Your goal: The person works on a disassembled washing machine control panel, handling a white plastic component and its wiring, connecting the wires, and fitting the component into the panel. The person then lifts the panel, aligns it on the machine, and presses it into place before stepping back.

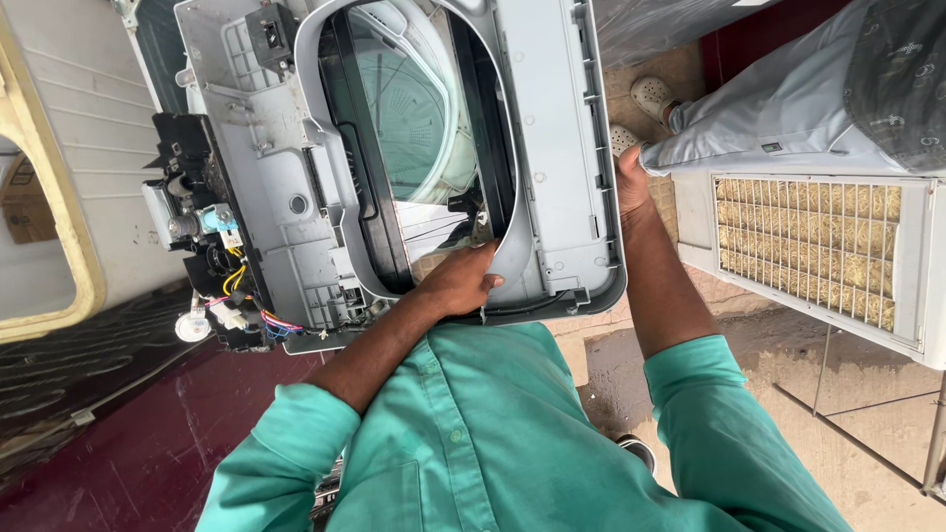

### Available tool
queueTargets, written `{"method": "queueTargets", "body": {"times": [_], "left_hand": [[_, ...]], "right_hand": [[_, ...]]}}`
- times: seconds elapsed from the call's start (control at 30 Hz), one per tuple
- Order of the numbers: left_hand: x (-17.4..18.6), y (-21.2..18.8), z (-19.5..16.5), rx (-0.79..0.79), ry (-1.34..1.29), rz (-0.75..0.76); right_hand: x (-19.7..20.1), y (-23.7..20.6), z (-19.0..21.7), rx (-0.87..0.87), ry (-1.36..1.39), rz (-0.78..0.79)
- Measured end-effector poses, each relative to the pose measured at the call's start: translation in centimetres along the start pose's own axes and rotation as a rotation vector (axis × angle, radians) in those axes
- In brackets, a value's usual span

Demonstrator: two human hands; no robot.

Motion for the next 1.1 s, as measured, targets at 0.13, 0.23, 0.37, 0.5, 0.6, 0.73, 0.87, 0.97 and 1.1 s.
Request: {"method": "queueTargets", "body": {"times": [0.13,0.23,0.37,0.5,0.6,0.73,0.87,0.97,1.1], "left_hand": [[-0.1,-0.2,0.2,0.042,-0.012,0.024],[0.6,-0.8,-0.5,0.065,0.0,0.016],[5.1,-4.4,-3.1,-0.211,0.042,-0.263],[12.5,-15.1,-0.7,-0.248,0.105,-0.825],[15.4,-27.4,4.1,-0.064,0.244,-1.33],[14.7,-40.1,16.2,0.167,-0.298,-1.816],[9.3,-40.7,26.9,0.573,-0.991,-1.515],[7.5,-37.2,29.2,0.441,-1.274,-1.276],[7.6,-37.0,30.0,0.363,-1.255,-1.244]], "right_hand": [[0.0,-0.4,-1.2,-0.048,-0.018,0.043],[-1.2,-0.1,-1.2,-0.07,-0.01,0.136],[-2.1,0.3,-1.0,-0.039,-0.078,0.114],[-2.0,0.4,-1.6,-0.026,-0.094,0.099],[-1.5,0.7,-1.8,0.005,-0.106,0.088],[-1.8,1.1,-1.6,0.025,-0.141,0.109],[-2.4,0.6,-2.1,0.024,-0.187,0.059],[-3.6,-0.1,-2.3,0.051,-0.219,0.008],[-5.6,-1.0,-2.6,0.074,-0.3,0.006]]}}
Point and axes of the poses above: each hand's wrist, its own y-axis towards the middle knuckle, its own x-axis out of the back of the hand, z = x × y, the point moved 7 cm from there along y, towards the middle knuckle, and after that the axes turned 8 degrees about -x, right-handed, at the moved point
